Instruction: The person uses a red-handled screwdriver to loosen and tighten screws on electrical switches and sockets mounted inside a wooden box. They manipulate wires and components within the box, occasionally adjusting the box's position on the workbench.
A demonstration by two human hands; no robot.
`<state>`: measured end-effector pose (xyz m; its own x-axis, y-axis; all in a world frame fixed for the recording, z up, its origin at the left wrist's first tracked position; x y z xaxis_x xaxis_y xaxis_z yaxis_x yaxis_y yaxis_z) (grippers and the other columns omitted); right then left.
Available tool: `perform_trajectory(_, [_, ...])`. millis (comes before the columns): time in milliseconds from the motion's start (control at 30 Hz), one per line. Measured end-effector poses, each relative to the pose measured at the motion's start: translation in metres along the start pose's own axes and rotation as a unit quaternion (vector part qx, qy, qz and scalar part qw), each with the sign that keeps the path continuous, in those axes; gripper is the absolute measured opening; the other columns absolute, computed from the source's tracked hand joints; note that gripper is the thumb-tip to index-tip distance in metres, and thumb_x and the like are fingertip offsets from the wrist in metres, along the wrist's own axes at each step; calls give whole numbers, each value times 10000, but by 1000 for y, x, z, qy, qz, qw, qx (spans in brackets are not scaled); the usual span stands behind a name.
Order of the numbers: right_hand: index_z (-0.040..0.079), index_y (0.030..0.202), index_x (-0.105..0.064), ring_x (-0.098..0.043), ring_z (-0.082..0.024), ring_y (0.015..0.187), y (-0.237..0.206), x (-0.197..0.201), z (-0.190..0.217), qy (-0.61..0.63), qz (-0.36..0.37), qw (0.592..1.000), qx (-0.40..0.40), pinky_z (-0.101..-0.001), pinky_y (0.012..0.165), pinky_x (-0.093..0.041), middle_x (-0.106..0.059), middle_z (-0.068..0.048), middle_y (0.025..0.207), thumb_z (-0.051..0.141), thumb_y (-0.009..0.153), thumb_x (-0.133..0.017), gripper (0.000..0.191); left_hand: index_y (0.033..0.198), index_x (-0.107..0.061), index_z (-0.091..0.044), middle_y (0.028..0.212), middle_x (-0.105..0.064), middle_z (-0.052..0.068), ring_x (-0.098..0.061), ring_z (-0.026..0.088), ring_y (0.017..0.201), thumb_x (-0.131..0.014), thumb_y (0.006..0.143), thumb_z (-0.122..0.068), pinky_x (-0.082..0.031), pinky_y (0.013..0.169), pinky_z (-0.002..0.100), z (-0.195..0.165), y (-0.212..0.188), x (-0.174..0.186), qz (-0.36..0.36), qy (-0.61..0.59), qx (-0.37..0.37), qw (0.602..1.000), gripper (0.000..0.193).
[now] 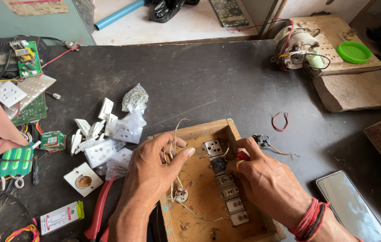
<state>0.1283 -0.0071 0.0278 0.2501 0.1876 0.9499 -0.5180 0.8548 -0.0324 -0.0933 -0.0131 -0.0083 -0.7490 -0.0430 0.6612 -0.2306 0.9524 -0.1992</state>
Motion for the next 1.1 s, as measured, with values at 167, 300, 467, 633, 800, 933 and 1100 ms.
perform_trajectory(167, [165, 1050, -792, -720, -235, 793, -2, -1, 2, -31, 17, 998, -47, -381, 702, -608, -572, -28, 1258, 151, 801, -710, 262, 1070, -739, -280, 982, -763, 1, -686, 211, 1095, -774, 813, -474, -527, 988, 445, 5, -1, 1, 8, 15, -2, 1000, 324])
perform_trajectory(300, [189, 980, -812, -719, -235, 786, -3, 7, 2, -44, -36, 998, -28, -367, 672, -621, -572, -48, 1261, 256, 797, -773, 199, 1063, -753, -276, 957, -764, -6, -691, 175, 1024, -793, 796, -466, -536, 938, 438, 6, 1, 0, -7, -4, -18, 1000, 330])
perform_trajectory(467, [193, 1016, -808, -716, -246, 654, -1, 9, -4, -50, -64, 992, -91, -386, 608, -615, -581, -42, 1220, 331, 828, -789, 234, 1065, -737, -271, 924, -795, -39, -692, 106, 682, -747, 840, -428, -609, 767, 377, 9, 4, -5, 18, -35, 26, 999, 274])
perform_trajectory(633, [198, 1065, -791, -716, -232, 664, 3, 0, -6, -63, -78, 993, -64, -366, 598, -616, -586, -48, 1217, 293, 851, -729, 242, 1214, -708, -275, 969, -804, -95, -691, 120, 559, -731, 892, -338, -499, 811, 336, 12, 5, -1, -27, 0, -49, 998, 329])
perform_trajectory(800, [101, 1023, -715, -720, -259, 715, 3, -6, -7, -14, -128, 992, -16, -371, 602, -615, -566, -117, 1188, 203, 896, -669, 169, 1304, -651, -294, 1012, -777, -86, -696, 98, 651, -695, 897, -321, -601, 775, 348, 19, 8, -6, -45, -34, -71, 996, 411])
perform_trajectory(933, [108, 1063, -705, -715, -265, 726, 5, -7, -8, -3, -122, 992, -32, -377, 618, -614, -552, -114, 1227, 219, 895, -670, 204, 1383, -579, -292, 1042, -765, -86, -694, 118, 662, -707, 880, -315, -606, 793, 379, 21, 12, -5, -44, -38, -53, 997, 520])
perform_trajectory(1100, [168, 1059, -745, -719, -250, 739, 7, -4, -4, 27, -130, 990, -55, -368, 629, -612, -589, -61, 1171, 227, 882, -687, 196, 1388, -630, -197, 1195, -742, 47, -669, 224, 1022, -800, 684, -417, -428, 881, 424, -10, -6, -4, -294, 154, -324, 886, 757])
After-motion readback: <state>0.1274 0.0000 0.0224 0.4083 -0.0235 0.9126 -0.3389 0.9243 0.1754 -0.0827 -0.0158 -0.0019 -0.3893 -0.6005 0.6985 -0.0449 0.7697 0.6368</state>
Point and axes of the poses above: each hand's wrist, its own y-axis towards the middle knuckle, its own x-axis out of the back of the hand, z = x × y, the point moved 3 cm from there along y, towards the middle knuckle
